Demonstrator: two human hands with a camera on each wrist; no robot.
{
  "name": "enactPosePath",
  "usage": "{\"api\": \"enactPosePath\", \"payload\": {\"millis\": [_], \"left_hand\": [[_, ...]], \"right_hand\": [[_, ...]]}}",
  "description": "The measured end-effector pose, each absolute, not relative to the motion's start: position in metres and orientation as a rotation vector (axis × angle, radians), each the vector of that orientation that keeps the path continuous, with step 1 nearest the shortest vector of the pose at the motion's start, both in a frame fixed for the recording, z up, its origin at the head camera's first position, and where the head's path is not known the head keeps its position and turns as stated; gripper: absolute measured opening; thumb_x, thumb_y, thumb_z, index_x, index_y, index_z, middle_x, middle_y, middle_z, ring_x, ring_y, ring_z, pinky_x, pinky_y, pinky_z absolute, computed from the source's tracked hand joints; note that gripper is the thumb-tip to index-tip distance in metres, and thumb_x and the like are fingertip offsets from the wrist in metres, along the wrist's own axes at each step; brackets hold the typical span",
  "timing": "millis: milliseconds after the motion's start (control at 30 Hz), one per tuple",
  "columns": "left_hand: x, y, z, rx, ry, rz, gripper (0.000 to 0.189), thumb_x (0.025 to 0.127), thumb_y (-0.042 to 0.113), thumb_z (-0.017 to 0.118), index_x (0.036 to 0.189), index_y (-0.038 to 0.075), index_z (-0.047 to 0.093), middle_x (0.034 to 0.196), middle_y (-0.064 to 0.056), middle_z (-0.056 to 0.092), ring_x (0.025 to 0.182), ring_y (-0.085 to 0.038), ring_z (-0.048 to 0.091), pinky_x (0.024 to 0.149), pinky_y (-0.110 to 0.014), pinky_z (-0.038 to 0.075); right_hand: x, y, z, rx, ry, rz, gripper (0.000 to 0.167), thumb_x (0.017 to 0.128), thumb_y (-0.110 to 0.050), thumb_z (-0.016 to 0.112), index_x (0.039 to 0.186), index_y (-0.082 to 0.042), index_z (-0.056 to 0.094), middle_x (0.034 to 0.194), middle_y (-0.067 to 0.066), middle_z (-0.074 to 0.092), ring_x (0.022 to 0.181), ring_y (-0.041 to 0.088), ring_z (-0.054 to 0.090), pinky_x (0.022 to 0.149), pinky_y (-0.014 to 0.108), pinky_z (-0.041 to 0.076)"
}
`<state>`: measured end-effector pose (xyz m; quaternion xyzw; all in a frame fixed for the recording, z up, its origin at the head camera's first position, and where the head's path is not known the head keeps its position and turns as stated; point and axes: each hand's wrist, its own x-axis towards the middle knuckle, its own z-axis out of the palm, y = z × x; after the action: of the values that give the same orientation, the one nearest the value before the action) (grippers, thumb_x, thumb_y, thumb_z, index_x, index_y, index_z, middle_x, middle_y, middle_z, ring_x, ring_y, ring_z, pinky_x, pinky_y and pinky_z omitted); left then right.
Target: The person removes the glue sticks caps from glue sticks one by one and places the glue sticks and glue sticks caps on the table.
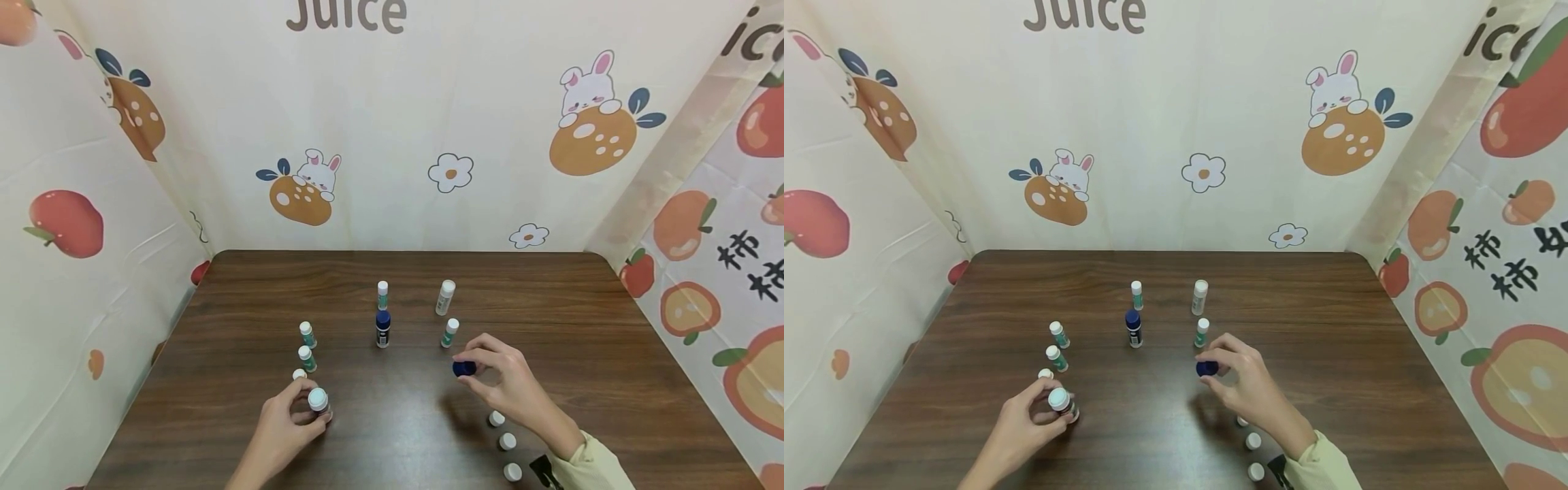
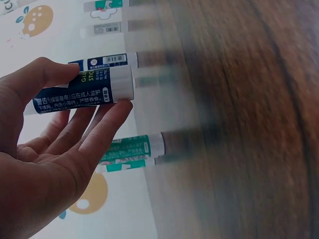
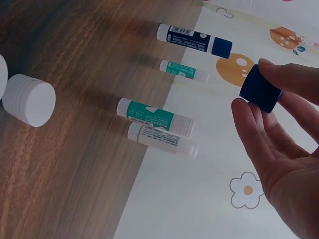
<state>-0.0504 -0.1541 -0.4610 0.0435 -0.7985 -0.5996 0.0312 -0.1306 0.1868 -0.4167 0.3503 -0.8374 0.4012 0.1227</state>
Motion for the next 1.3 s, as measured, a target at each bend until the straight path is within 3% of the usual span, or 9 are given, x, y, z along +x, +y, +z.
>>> {"api": "enactPosePath", "payload": {"millis": [167, 600, 1067, 1300], "left_hand": [[-0.048, -0.158, -0.463, 0.14, -2.463, -1.816, 0.037, 0.065, -0.011, 0.078, 0.089, 0.009, 0.06, 0.088, -0.005, 0.063, 0.084, -0.01, 0.065, 0.069, -0.025, 0.055], [-0.044, -0.168, -0.467, 0.228, -2.518, -1.775, 0.036, 0.067, -0.012, 0.076, 0.089, 0.012, 0.059, 0.097, -0.01, 0.062, 0.093, -0.015, 0.063, 0.071, -0.024, 0.055], [-0.042, -0.177, -0.474, 0.299, -2.546, -1.722, 0.034, 0.067, -0.01, 0.076, 0.09, 0.009, 0.059, 0.097, -0.006, 0.063, 0.095, -0.016, 0.063, 0.073, -0.024, 0.055], [-0.044, -0.181, -0.474, 0.35, -2.571, -1.716, 0.032, 0.069, -0.008, 0.076, 0.092, 0.008, 0.058, 0.097, -0.007, 0.063, 0.099, -0.021, 0.062, 0.074, -0.025, 0.055]], "right_hand": [[-0.131, 0.189, -0.421, 1.009, -2.431, 1.155, 0.034, 0.065, 0.001, 0.083, 0.094, -0.014, 0.072, 0.093, -0.007, 0.058, 0.068, 0.007, 0.054, 0.059, 0.014, 0.045], [-0.132, 0.198, -0.431, 0.985, -2.389, 1.142, 0.037, 0.061, 0.005, 0.083, 0.091, -0.014, 0.072, 0.088, -0.004, 0.057, 0.061, 0.008, 0.05, 0.055, 0.014, 0.043], [-0.131, 0.21, -0.443, 0.938, -2.454, 1.117, 0.035, 0.061, 0.004, 0.083, 0.09, -0.014, 0.073, 0.084, -0.005, 0.055, 0.057, 0.007, 0.047, 0.051, 0.011, 0.037], [-0.13, 0.215, -0.451, 0.91, -2.488, 1.115, 0.037, 0.06, 0.004, 0.084, 0.089, -0.014, 0.072, 0.084, -0.005, 0.055, 0.056, 0.007, 0.047, 0.044, 0.023, 0.042]]}}
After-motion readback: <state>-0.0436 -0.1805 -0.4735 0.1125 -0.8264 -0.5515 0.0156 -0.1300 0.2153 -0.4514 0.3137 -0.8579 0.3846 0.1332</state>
